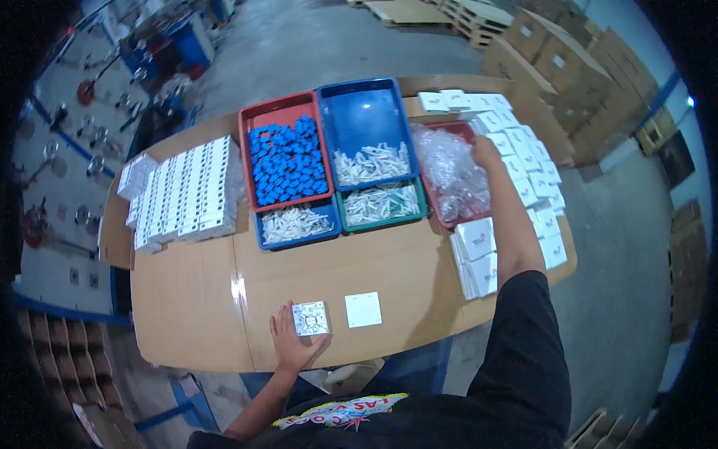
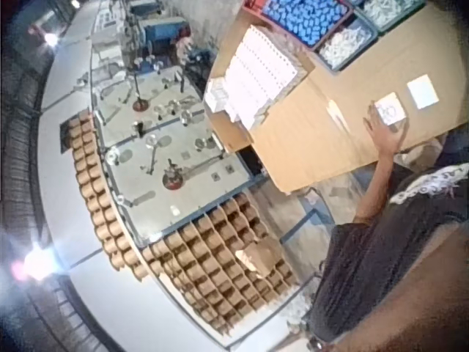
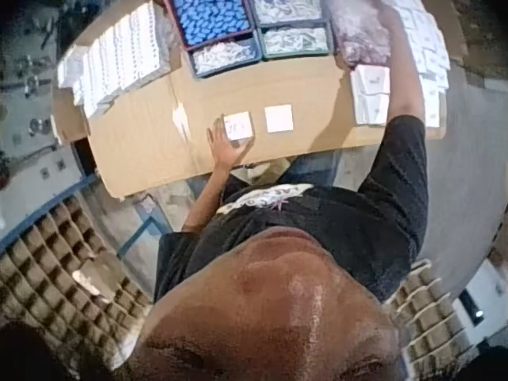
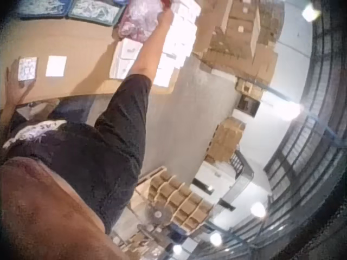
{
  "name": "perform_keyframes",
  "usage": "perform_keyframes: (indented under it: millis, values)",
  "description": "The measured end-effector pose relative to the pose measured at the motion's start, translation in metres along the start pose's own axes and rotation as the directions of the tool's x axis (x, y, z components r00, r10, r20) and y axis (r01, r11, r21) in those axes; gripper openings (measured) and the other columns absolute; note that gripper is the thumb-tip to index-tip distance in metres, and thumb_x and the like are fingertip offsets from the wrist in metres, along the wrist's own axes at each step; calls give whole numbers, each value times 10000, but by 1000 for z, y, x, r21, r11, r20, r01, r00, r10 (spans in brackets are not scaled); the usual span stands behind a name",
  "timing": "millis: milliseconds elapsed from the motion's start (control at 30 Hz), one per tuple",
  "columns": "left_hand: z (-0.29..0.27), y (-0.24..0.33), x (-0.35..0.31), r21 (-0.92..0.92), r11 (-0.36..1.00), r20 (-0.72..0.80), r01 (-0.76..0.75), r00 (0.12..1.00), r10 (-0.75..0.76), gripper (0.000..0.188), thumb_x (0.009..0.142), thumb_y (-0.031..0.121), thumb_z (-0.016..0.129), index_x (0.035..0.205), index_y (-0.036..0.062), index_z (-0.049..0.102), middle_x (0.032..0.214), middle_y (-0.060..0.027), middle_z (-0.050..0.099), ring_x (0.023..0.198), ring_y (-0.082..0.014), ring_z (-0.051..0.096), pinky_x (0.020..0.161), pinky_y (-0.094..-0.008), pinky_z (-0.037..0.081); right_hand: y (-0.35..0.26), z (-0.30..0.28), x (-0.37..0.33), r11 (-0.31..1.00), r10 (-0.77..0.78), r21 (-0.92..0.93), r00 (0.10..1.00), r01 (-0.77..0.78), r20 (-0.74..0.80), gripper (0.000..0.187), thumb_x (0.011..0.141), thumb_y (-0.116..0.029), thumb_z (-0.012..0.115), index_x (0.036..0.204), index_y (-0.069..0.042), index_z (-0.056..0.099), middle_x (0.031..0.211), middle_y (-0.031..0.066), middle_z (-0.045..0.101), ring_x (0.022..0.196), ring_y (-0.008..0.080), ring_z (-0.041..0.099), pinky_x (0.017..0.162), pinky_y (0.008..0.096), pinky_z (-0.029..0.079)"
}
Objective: The person assembles a small white box by inserting a plastic bag containing white components and a blue plastic piece into the box. They then close the box and inspect it.
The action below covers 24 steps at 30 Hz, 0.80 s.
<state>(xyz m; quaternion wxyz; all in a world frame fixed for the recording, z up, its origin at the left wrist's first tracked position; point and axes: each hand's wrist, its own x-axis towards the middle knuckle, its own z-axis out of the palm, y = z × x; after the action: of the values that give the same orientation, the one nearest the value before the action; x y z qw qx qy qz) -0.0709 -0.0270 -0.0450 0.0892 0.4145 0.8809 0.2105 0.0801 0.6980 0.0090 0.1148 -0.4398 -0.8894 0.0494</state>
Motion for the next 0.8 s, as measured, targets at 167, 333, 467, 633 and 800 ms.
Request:
perform_keyframes:
  millis: [167,333,467,633,800]
  values:
    - [-3,-4,-1,41,999,19,22,1000,-23,1194,696,642,776,1524,-51,265,1506,-217,413,1453,-345,334,1213,-579,123,-3,40,28,1000,-26,6,999,26,30,286,830,-66,552,1049,-30,733,1051,275,697,1019,426,675,919,492,526]
    - [0,0,7,5,1000,27,16,999,-16,1170,698,627,783,1514,-50,287,1509,-198,422,1451,-334,342,1218,-559,127,33,50,56,998,-28,-51,994,34,103,288,866,-101,546,1076,-10,721,1069,291,686,1028,444,666,915,508,522]
    - [-7,-3,-6,62,997,-1,56,998,-56,1150,702,624,782,1509,-43,308,1523,-181,416,1456,-325,338,1223,-543,131,-51,43,53,996,83,2,981,-84,176,303,883,-129,523,1069,9,720,1108,281,687,1062,419,665,940,464,511]
    - [-2,1,6,14,1000,32,19,999,-19,1162,711,623,773,1523,-41,274,1554,-183,380,1475,-331,312,1229,-543,111,12,13,55,958,71,287,974,-7,-215,328,895,-254,627,1053,8,742,1027,228,733,998,371,697,874,438,531]
    - [-1,-2,0,18,1000,29,12,1000,-12,1154,729,624,756,1531,-41,260,1560,-184,370,1477,-332,308,1227,-553,111,-9,-27,29,724,202,681,977,-106,-63,304,938,-263,662,1020,24,724,884,104,722,810,180,687,735,299,537]
